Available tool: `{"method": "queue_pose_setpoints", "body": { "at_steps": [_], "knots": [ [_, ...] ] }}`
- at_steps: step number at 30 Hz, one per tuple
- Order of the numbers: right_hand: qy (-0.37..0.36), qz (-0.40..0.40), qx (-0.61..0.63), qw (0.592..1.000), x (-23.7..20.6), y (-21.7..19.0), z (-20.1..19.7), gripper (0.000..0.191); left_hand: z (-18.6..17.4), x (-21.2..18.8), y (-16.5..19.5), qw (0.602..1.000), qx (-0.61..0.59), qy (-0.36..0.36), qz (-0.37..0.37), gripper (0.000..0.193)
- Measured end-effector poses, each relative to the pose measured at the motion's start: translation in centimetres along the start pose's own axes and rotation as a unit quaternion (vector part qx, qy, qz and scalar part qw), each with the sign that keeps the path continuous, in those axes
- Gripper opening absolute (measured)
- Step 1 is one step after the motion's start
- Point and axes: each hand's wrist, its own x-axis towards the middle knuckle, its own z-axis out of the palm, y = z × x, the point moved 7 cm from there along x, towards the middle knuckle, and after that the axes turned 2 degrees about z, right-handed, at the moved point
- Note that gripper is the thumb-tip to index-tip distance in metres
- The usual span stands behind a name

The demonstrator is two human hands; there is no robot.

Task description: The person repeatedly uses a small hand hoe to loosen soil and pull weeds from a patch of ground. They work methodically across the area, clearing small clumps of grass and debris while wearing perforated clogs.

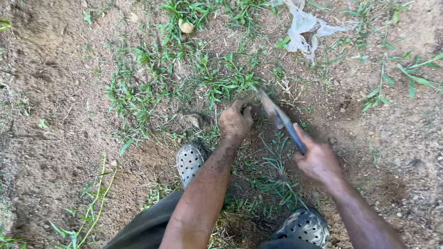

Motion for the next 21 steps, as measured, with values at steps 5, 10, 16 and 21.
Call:
{"method": "queue_pose_setpoints", "body": {
  "at_steps": [5, 10, 16, 21],
  "knots": [
    [-0.01, 0.074, 0.076, 0.994, 0.2, 0.3, -1.6, 0.09, -0.5, -0.1, 0.6, 0.998, -0.001, 0.032, 0.053, 0.017],
    [0.092, 0.061, 0.15, 0.982, 0.5, 0.3, -4.1, 0.084, -0.8, -0.6, -0.1, 0.999, -0.012, 0.042, 0.025, 0.019],
    [-0.055, 0.078, 0.073, 0.993, 1.0, 1.7, -0.3, 0.087, 0.4, 0.3, -0.7, 0.999, -0.017, 0.036, 0.033, 0.028],
    [0.162, -0.186, 0.228, 0.942, -0.6, -1.5, -3.7, 0.094, 0.1, -0.5, -0.7, 0.991, -0.026, 0.099, 0.091, 0.025]
  ]
}}
